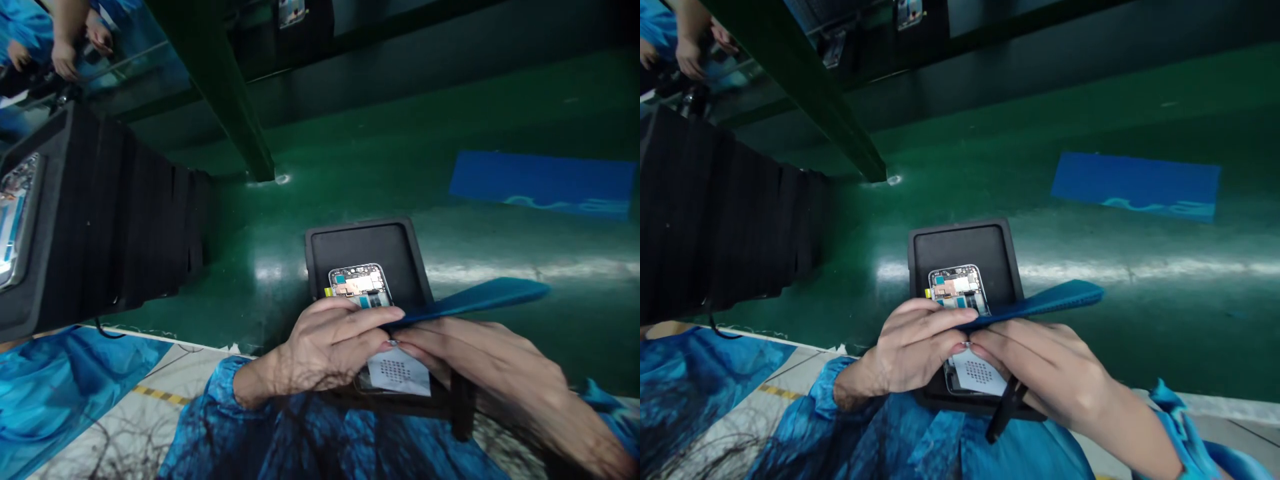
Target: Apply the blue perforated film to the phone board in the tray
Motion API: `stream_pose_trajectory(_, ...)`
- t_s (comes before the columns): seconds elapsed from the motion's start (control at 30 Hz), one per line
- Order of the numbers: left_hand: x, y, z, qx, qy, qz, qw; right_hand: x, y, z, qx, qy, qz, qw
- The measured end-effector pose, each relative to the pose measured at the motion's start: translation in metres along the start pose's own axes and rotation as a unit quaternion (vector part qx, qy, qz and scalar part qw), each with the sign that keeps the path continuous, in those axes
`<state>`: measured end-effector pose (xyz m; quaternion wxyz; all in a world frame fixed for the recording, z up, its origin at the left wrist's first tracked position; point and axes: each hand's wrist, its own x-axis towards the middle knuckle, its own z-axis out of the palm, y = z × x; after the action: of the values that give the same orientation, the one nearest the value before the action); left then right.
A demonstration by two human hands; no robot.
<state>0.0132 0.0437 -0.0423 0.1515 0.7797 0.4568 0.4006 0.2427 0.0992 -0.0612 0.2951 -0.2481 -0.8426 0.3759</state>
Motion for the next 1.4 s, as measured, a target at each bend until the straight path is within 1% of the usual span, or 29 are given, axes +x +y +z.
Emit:
stream_pose_trajectory(0.1,-0.001,-0.002,-0.001,-0.043,-0.011,-0.036,0.998,0.005,-0.008,0.005,0.005,0.026,0.030,0.999)
stream_pose_trajectory(0.23,0.000,-0.005,0.000,-0.109,0.014,-0.115,0.987,0.018,-0.015,0.006,0.044,0.070,0.070,0.994)
stream_pose_trajectory(0.37,0.000,-0.005,0.001,-0.157,0.034,-0.185,0.970,0.027,-0.019,0.001,0.058,0.080,0.129,0.987)
stream_pose_trajectory(0.47,0.000,-0.005,0.001,-0.184,0.035,-0.215,0.959,0.027,-0.020,-0.002,0.061,0.081,0.158,0.982)
stream_pose_trajectory(0.6,-0.001,-0.007,0.001,-0.200,0.031,-0.227,0.953,0.023,-0.018,-0.001,0.063,0.085,0.168,0.980)
stream_pose_trajectory(0.77,-0.001,-0.009,0.004,-0.195,0.029,-0.240,0.951,0.020,-0.012,0.004,0.058,0.084,0.178,0.979)
stream_pose_trajectory(0.93,-0.001,-0.010,0.008,-0.183,0.039,-0.262,0.947,0.016,-0.011,-0.002,0.064,0.085,0.189,0.976)
stream_pose_trajectory(1.1,-0.001,-0.010,0.009,-0.168,0.037,-0.267,0.948,0.019,-0.012,-0.004,0.136,0.051,0.209,0.967)
stream_pose_trajectory(1.27,0.000,-0.010,0.009,-0.155,0.035,-0.264,0.951,0.017,-0.009,0.003,0.217,0.074,0.262,0.938)
stream_pose_trajectory(1.33,0.000,-0.010,0.010,-0.151,0.035,-0.263,0.952,0.016,-0.007,0.005,0.226,0.072,0.268,0.934)
stream_pose_trajectory(1.4,-0.001,-0.011,0.010,-0.148,0.034,-0.262,0.953,0.017,-0.006,0.004,0.214,0.072,0.272,0.936)
